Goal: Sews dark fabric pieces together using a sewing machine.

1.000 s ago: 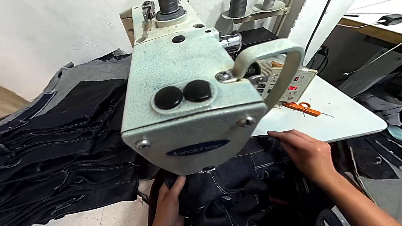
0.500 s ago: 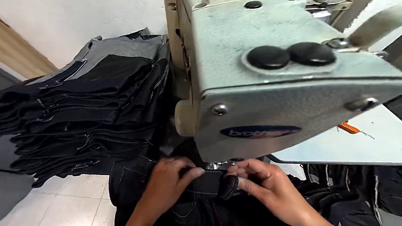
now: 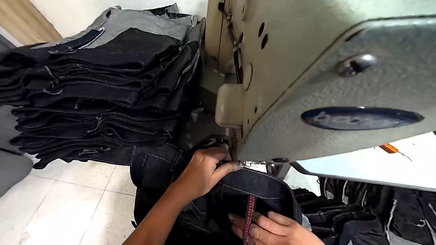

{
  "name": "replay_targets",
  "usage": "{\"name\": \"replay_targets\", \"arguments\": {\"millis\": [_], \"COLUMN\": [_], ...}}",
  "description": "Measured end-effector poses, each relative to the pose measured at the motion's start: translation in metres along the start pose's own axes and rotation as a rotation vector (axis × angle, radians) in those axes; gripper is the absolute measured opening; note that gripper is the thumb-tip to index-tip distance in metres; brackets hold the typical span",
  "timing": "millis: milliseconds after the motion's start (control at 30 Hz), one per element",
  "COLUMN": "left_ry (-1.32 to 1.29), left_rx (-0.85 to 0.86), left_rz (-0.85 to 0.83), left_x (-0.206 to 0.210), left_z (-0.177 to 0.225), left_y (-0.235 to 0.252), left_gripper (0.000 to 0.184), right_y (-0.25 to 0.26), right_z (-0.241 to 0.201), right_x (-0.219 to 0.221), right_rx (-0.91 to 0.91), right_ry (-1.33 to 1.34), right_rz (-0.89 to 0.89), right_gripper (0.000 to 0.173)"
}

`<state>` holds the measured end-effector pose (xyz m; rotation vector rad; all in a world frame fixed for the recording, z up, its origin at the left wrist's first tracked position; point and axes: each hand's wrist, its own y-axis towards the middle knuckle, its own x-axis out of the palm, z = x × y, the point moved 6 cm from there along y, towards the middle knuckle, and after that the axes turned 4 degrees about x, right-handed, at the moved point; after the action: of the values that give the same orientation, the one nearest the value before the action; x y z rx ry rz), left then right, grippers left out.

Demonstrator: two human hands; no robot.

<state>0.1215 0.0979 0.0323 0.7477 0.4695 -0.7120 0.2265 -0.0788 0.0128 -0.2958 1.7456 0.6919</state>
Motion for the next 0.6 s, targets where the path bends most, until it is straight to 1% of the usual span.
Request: {"name": "replay_targets", "arguments": {"millis": [33, 100, 133, 200, 267, 367, 433, 467, 500, 567, 600], "left_ry": [0.001, -0.019, -0.031, -0.045, -0.046, -0.028, 0.000, 0.036, 0.097, 0.269, 0.352], "left_rx": [-0.004, -0.017, -0.026, -0.023, -0.018, -0.021, -0.007, 0.005, 0.021, 0.033, 0.038], "left_rz": [-0.016, -0.035, -0.043, -0.043, -0.043, -0.047, -0.045, -0.037, -0.015, 0.082, 0.154], "left_x": [0.000, -0.001, -0.002, -0.002, -0.002, -0.001, 0.000, 0.000, 0.000, -0.002, -0.005], "left_z": [-0.001, -0.002, -0.002, -0.002, -0.001, -0.002, -0.001, 0.000, 0.002, 0.009, 0.016], "left_y": [0.001, -0.001, -0.001, 0.001, 0.002, 0.002, 0.003, 0.003, 0.002, -0.002, -0.006], "left_gripper": [0.027, 0.027, 0.027, 0.025, 0.025, 0.025, 0.027, 0.027, 0.028, 0.030, 0.030], "right_y": [0.004, 0.007, 0.007, 0.006, 0.005, 0.013, 0.020, 0.023, 0.026, 0.026, 0.025], "right_z": [0.000, 0.009, 0.017, 0.035, 0.050, 0.054, 0.052, 0.052, 0.055, 0.064, 0.068], "right_x": [-0.006, -0.029, -0.042, -0.059, -0.062, -0.059, -0.059, -0.058, -0.054, -0.041, -0.036], "right_rx": [-0.018, 0.044, 0.098, 0.198, 0.240, 0.291, 0.348, 0.396, 0.454, 0.569, 0.617], "right_ry": [-0.069, -0.178, -0.206, -0.260, -0.296, -0.318, -0.208, -0.082, 0.100, 0.495, 0.602], "right_rz": [0.069, 0.250, 0.347, 0.476, 0.535, 0.525, 0.527, 0.526, 0.512, 0.462, 0.448], "right_gripper": [0.033, 0.034, 0.031, 0.024, 0.022, 0.021, 0.019, 0.019, 0.021, 0.021, 0.019]}}
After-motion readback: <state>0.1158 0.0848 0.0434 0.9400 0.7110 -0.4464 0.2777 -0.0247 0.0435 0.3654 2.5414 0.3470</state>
